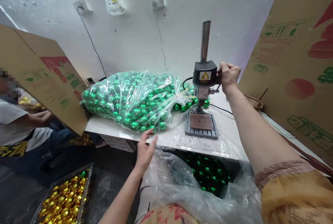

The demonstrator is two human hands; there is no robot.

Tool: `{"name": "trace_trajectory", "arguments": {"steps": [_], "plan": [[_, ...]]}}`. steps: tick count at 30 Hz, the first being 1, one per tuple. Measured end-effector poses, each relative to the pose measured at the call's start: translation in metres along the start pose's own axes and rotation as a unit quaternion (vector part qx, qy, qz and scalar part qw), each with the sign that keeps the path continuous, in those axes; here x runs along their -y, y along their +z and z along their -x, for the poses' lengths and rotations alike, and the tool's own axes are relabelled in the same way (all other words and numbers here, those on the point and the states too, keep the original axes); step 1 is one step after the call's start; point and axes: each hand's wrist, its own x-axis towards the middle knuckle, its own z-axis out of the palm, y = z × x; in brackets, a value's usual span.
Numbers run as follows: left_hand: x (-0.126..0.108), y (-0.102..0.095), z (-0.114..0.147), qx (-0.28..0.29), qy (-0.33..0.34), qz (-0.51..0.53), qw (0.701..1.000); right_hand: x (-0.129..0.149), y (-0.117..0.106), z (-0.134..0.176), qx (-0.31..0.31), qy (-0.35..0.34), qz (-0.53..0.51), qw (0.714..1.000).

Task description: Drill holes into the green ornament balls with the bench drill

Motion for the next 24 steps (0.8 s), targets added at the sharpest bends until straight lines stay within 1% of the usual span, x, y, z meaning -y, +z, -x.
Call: {"name": "trace_trajectory", "arguments": {"steps": [1,2,3,4,5,6,8,10,13,17,20,22,24], "plan": [[0.020,-0.010,-0.013,-0.097,-0.002,-0.076,0.992,0.001,0.000,0.001,-0.012,0.014,-0.002,1.000],[0.040,-0.018,-0.025,-0.145,-0.008,-0.142,0.979,0.003,0.001,0.002,-0.028,0.031,-0.003,0.999],[0.057,-0.024,-0.037,-0.159,-0.019,-0.190,0.969,0.004,0.001,0.004,-0.045,0.047,-0.004,0.998],[0.073,-0.027,-0.048,-0.160,-0.034,-0.226,0.960,0.006,0.002,0.005,-0.057,0.055,-0.005,0.997],[0.086,-0.026,-0.059,-0.147,-0.046,-0.250,0.956,0.008,0.002,0.007,-0.066,0.060,-0.006,0.996],[0.097,-0.024,-0.069,-0.131,-0.053,-0.265,0.954,0.010,0.003,0.008,-0.075,0.062,-0.008,0.995],[0.110,-0.011,-0.089,-0.108,-0.052,-0.277,0.953,0.014,0.004,0.011,-0.090,0.058,-0.013,0.994],[0.115,0.007,-0.109,-0.108,-0.043,-0.286,0.951,0.017,0.005,0.013,-0.100,0.044,-0.021,0.994],[0.116,0.035,-0.141,-0.109,-0.016,-0.292,0.950,0.023,0.006,0.016,-0.109,0.019,-0.039,0.993],[0.116,0.064,-0.186,-0.070,0.046,-0.252,0.964,0.029,0.007,0.020,-0.117,0.001,-0.060,0.991],[0.116,0.076,-0.215,-0.030,0.059,-0.236,0.969,0.031,0.008,0.022,-0.119,-0.003,-0.067,0.991],[0.116,0.077,-0.227,-0.002,0.061,-0.229,0.972,0.032,0.009,0.022,-0.118,-0.003,-0.072,0.990],[0.115,0.074,-0.231,0.012,0.061,-0.201,0.978,0.032,0.009,0.021,-0.115,-0.002,-0.077,0.990]]}}
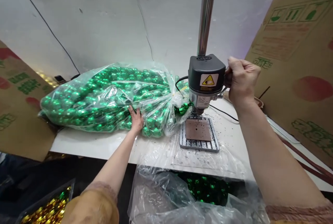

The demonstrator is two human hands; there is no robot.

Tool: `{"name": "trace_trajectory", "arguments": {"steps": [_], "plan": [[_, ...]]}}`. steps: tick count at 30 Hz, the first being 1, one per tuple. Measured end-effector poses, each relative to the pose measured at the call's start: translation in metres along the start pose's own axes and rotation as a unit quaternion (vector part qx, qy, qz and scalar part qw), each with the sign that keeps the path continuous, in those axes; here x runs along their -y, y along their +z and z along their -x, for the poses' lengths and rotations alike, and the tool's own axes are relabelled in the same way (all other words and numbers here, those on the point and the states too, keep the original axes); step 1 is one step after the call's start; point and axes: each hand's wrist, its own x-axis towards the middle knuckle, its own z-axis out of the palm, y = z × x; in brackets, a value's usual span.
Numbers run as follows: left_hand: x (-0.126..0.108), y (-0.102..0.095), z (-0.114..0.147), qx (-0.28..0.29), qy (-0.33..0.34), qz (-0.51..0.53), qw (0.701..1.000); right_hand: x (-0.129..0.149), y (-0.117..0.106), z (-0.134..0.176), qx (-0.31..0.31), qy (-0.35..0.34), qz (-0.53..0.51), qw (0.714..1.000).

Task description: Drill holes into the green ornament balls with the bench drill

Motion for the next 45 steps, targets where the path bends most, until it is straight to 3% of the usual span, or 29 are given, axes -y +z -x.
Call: {"name": "trace_trajectory", "arguments": {"steps": [2,5,7,8,9,11,13,14,18,23,26,28,31,36,39,41,42,43,45], "plan": [[-0.003,-0.007,0.004,-0.048,-0.025,0.037,0.998,0.000,0.000,0.000,0.002,0.000,-0.004,1.000],[-0.021,-0.017,0.022,-0.224,-0.051,0.060,0.971,-0.001,0.000,0.000,0.005,-0.002,-0.008,1.000],[-0.046,-0.019,0.036,-0.290,0.038,0.055,0.955,-0.001,0.000,0.000,0.006,-0.005,-0.009,1.000],[-0.061,-0.018,0.043,-0.273,0.122,0.049,0.953,-0.001,0.000,0.001,0.006,-0.006,-0.010,1.000],[-0.076,-0.015,0.049,-0.221,0.220,0.038,0.949,-0.001,0.000,0.001,0.006,-0.007,-0.010,1.000],[-0.103,-0.005,0.058,-0.042,0.399,-0.010,0.916,-0.001,0.000,0.001,0.008,-0.008,-0.011,1.000],[-0.121,0.006,0.062,0.095,0.473,-0.074,0.873,-0.001,0.000,0.001,0.011,-0.008,-0.013,1.000],[-0.125,0.011,0.063,0.123,0.471,-0.103,0.867,-0.001,0.000,0.001,0.012,-0.009,-0.014,1.000],[-0.111,0.017,0.065,0.109,0.397,-0.194,0.890,-0.002,0.000,0.001,0.013,-0.016,-0.019,1.000],[-0.087,0.003,0.074,0.145,0.346,-0.295,0.879,-0.004,0.001,0.000,0.003,-0.043,-0.023,0.999],[-0.094,0.002,0.076,0.148,0.308,-0.319,0.884,-0.005,0.001,-0.001,0.003,-0.050,-0.030,0.998],[-0.104,0.006,0.073,0.153,0.322,-0.316,0.879,-0.005,0.001,-0.001,0.001,-0.048,-0.025,0.999],[-0.120,0.015,0.065,0.203,0.325,-0.308,0.871,-0.006,0.001,-0.002,0.001,-0.047,-0.017,0.999],[-0.130,0.024,0.045,0.255,0.194,-0.310,0.895,-0.008,0.001,-0.002,0.002,-0.067,-0.015,0.998],[-0.133,0.020,0.044,0.220,0.198,-0.183,0.937,-0.009,0.000,-0.003,0.006,-0.064,-0.018,0.998],[-0.141,0.016,0.052,0.183,0.174,0.033,0.967,-0.009,0.000,-0.004,0.007,-0.063,-0.015,0.998],[-0.147,0.014,0.058,0.176,0.134,0.166,0.961,-0.009,0.000,-0.004,0.007,-0.064,-0.014,0.998],[-0.154,0.012,0.065,0.186,0.075,0.295,0.934,-0.009,0.000,-0.004,0.007,-0.066,-0.012,0.998],[-0.169,0.011,0.080,0.230,-0.077,0.507,0.827,-0.009,-0.001,-0.004,0.007,-0.076,-0.007,0.997]]}}
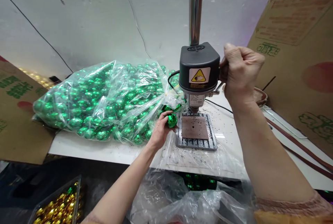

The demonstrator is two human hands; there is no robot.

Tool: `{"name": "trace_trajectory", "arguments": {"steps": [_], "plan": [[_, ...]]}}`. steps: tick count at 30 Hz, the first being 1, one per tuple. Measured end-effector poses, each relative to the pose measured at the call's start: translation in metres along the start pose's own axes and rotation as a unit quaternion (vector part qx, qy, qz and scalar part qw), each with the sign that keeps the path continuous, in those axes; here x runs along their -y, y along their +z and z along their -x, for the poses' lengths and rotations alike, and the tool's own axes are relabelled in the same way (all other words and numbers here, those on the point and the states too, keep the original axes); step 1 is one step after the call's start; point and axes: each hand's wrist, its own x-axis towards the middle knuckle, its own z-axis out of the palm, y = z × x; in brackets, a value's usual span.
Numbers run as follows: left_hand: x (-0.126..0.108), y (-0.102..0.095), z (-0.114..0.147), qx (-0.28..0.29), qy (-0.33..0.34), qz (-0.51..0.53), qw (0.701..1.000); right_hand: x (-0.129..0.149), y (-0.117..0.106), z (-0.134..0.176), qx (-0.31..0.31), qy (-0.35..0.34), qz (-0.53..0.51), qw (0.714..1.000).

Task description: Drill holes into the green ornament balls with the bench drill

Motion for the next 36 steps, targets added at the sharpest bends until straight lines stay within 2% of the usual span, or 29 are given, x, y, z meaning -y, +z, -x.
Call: {"name": "trace_trajectory", "arguments": {"steps": [2,3,5,7,9,12,15,18,25,29,36], "plan": [[0.000,0.014,0.007,0.011,-0.114,0.186,0.976,0.000,0.000,0.000,0.002,-0.011,-0.001,1.000],[0.001,0.019,0.009,0.016,-0.157,0.241,0.958,0.000,0.000,0.000,0.004,-0.012,-0.003,1.000],[0.005,0.025,0.010,0.019,-0.211,0.295,0.932,0.000,0.000,0.000,0.011,-0.007,-0.008,1.000],[0.010,0.028,0.009,0.019,-0.231,0.303,0.924,-0.001,0.001,0.000,0.014,-0.008,-0.007,1.000],[0.015,0.029,0.008,0.006,-0.210,0.264,0.942,-0.002,0.001,-0.001,0.014,-0.015,0.001,1.000],[0.021,0.031,0.006,-0.029,-0.108,0.132,0.985,-0.005,0.000,-0.004,0.013,-0.020,0.015,1.000],[0.027,0.032,0.000,-0.002,-0.024,0.022,0.999,-0.006,0.000,-0.005,0.019,-0.026,0.018,0.999],[0.038,0.033,-0.008,0.029,0.011,-0.044,0.999,-0.007,-0.001,-0.005,0.026,-0.031,0.018,0.999],[0.057,0.038,-0.023,0.042,0.040,-0.110,0.992,-0.003,0.001,-0.004,0.023,-0.026,0.065,0.997],[0.058,0.039,-0.028,0.056,0.056,-0.158,0.984,0.001,0.002,-0.004,0.013,-0.004,0.114,0.993],[0.052,0.046,-0.028,0.068,0.125,-0.238,0.961,0.002,0.003,-0.003,0.016,-0.012,0.092,0.996]]}}
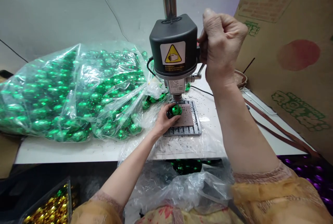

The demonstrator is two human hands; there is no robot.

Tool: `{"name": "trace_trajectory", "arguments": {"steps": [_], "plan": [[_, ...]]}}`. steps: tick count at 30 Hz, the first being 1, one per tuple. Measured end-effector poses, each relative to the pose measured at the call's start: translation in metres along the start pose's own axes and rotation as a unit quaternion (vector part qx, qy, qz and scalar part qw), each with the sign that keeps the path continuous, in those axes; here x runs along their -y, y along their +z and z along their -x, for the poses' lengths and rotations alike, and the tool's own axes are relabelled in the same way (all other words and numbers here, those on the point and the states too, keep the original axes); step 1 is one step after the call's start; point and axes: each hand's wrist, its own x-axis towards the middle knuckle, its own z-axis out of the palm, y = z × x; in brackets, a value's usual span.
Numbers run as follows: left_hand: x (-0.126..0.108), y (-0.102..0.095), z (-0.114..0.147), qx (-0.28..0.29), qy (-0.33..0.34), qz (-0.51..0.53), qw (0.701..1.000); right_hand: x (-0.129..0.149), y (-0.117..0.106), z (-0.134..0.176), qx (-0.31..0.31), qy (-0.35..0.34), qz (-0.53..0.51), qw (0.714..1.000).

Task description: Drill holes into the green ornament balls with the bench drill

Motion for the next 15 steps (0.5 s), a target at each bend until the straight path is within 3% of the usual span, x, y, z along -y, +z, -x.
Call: {"name": "trace_trajectory", "arguments": {"steps": [7,15], "plan": [[-0.009,0.011,0.008,0.005,-0.028,0.058,0.998,0.000,0.001,0.000,-0.001,-0.007,-0.055,0.998],[-0.004,0.022,0.011,-0.008,-0.080,0.167,0.983,-0.004,0.000,-0.001,0.000,-0.003,-0.007,1.000]]}}
